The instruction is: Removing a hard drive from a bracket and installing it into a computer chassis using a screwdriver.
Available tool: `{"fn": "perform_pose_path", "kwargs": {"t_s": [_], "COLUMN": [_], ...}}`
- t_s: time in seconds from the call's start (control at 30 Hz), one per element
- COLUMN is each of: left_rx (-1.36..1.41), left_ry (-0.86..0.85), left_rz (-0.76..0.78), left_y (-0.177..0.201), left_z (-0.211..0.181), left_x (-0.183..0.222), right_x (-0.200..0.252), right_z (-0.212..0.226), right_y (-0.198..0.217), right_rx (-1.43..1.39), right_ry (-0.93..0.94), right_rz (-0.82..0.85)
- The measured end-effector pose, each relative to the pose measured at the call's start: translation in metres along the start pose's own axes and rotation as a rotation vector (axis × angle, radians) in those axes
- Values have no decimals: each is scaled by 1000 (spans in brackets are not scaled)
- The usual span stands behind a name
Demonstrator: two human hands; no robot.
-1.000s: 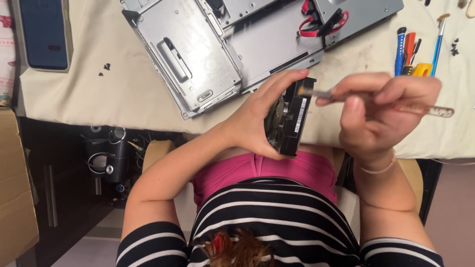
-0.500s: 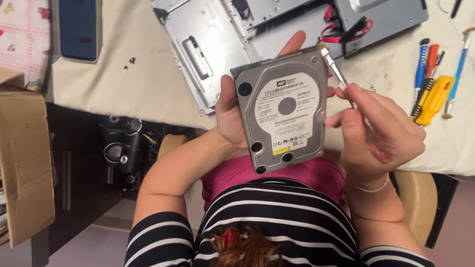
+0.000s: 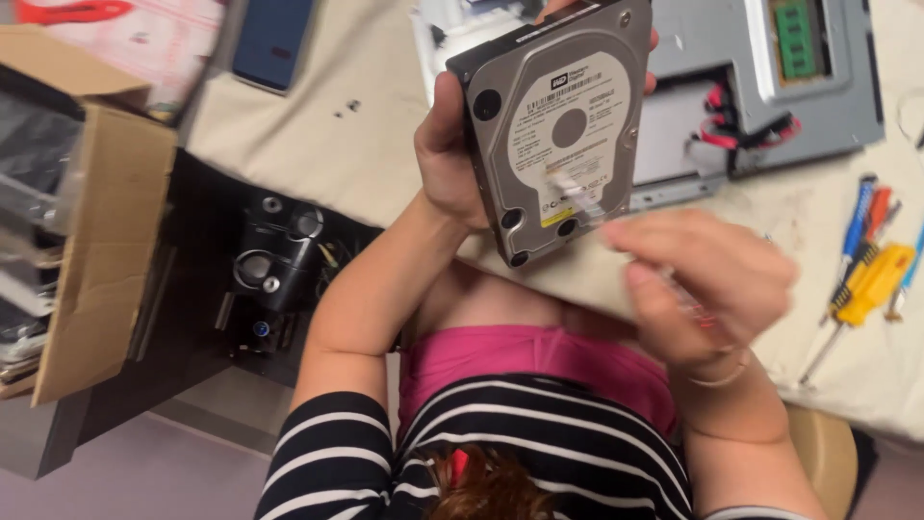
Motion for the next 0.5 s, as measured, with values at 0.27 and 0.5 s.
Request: {"fn": "perform_pose_path", "kwargs": {"t_s": [0.27, 0.5], "left_rx": [-177, -181], "left_ry": [-48, -124], "left_rz": [57, 20], "left_y": [-45, -24], "left_z": [-38, -55], "left_x": [-23, -16], "right_x": [-51, -67], "right_z": [12, 5], "right_y": [-40, -45], "right_rx": [-104, -202], "right_ry": [191, 239], "right_rz": [21, 10]}}
Point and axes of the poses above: each hand's wrist, its own x-axis away from the middle knuckle, its own y-axis out of the back of the hand, z = x × y, the point moved 5 cm from there along -x, towards the middle knuckle, and after that the axes turned 9 degrees about z, right-handed, at the moved point
